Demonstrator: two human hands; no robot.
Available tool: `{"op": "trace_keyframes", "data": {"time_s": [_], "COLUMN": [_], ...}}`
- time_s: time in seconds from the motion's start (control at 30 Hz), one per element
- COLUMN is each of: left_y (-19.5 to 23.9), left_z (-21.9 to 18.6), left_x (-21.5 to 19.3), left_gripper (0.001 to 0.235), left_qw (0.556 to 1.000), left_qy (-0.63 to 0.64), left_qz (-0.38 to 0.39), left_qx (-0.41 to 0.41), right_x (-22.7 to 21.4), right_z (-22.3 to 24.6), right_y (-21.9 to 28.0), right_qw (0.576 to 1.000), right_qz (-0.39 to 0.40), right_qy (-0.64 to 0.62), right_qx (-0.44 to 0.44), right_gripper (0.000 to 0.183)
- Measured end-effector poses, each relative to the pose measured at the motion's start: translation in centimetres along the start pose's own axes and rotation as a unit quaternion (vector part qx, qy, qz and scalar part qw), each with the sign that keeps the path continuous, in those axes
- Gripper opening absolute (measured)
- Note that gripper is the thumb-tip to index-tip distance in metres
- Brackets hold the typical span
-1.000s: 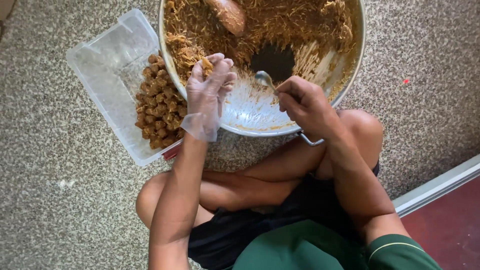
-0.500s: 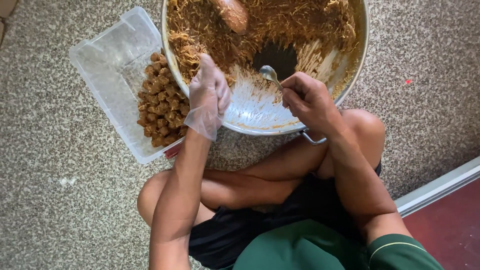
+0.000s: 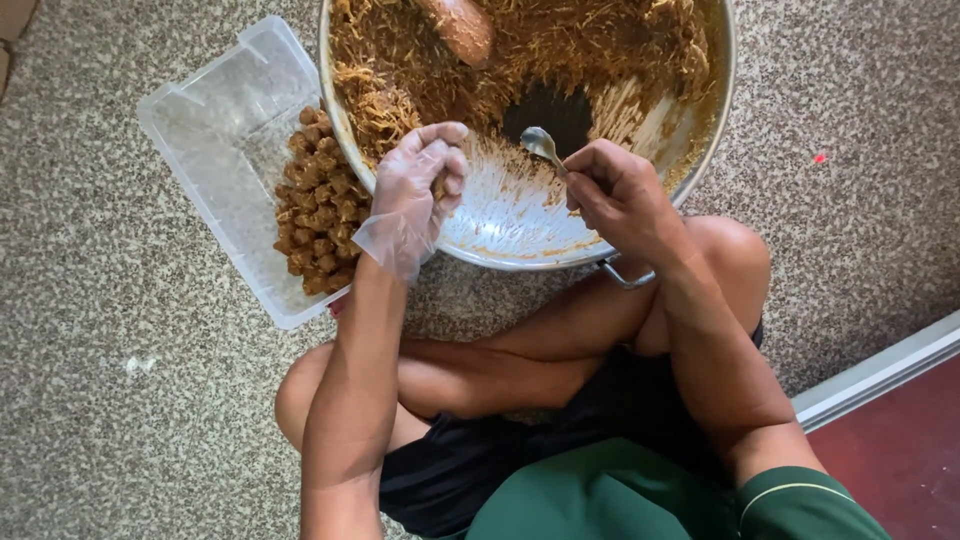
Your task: Scooping a fibrous food mixture from a large metal bowl into a plastic container using a spoon and hands.
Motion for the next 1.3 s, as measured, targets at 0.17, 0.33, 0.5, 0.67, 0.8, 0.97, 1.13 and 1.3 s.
{"op": "trace_keyframes", "data": {"time_s": [0.17, 0.33, 0.5, 0.67, 0.8, 0.97, 1.13, 1.3], "left_y": [-0.6, 0.5, 0.5, -0.5, -0.3, 0.1, -0.2, 0.1], "left_z": [-0.4, -1.1, -0.9, 0.3, 0.8, -0.1, -0.5, -0.8], "left_x": [0.5, 1.0, 0.8, 0.2, 0.0, 0.1, -0.5, -0.7], "left_gripper": [0.021, 0.04, 0.029, 0.023, 0.04, 0.019, 0.044, 0.036], "left_qw": [0.998, 0.995, 0.999, 0.996, 0.996, 0.996, 0.996, 0.994], "left_qy": [0.046, -0.076, -0.015, 0.037, 0.065, 0.072, -0.016, 0.057], "left_qz": [-0.029, 0.014, 0.025, 0.069, 0.058, 0.006, 0.013, 0.044], "left_qx": [-0.023, 0.063, 0.036, 0.031, 0.014, 0.051, 0.089, 0.086], "right_x": [-0.2, -0.2, -0.3, -0.4, -0.5, -0.5, -0.3, 0.0], "right_z": [0.2, -0.3, -0.4, -0.2, -0.3, -1.0, -0.4, 0.4], "right_y": [0.0, 0.0, 0.0, -0.1, 0.0, -0.1, -0.2, -0.2], "right_qw": [1.0, 1.0, 1.0, 1.0, 1.0, 1.0, 1.0, 0.994], "right_qz": [-0.007, -0.005, 0.004, 0.0, -0.005, -0.001, -0.001, -0.007], "right_qy": [-0.009, 0.001, -0.002, -0.007, -0.005, 0.002, 0.002, 0.086], "right_qx": [0.002, 0.0, 0.002, -0.005, -0.011, -0.005, 0.0, 0.068], "right_gripper": [0.012, 0.013, 0.014, 0.014, 0.013, 0.013, 0.012, 0.006]}}
Point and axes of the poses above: each hand's wrist, its own y-axis away from the middle knuckle, its own x-axis out of the palm, z = x × y, the point moved 7 cm from there along -y, towards the middle knuckle, and after that the axes turned 11 degrees about z, right-handed, at the moved point
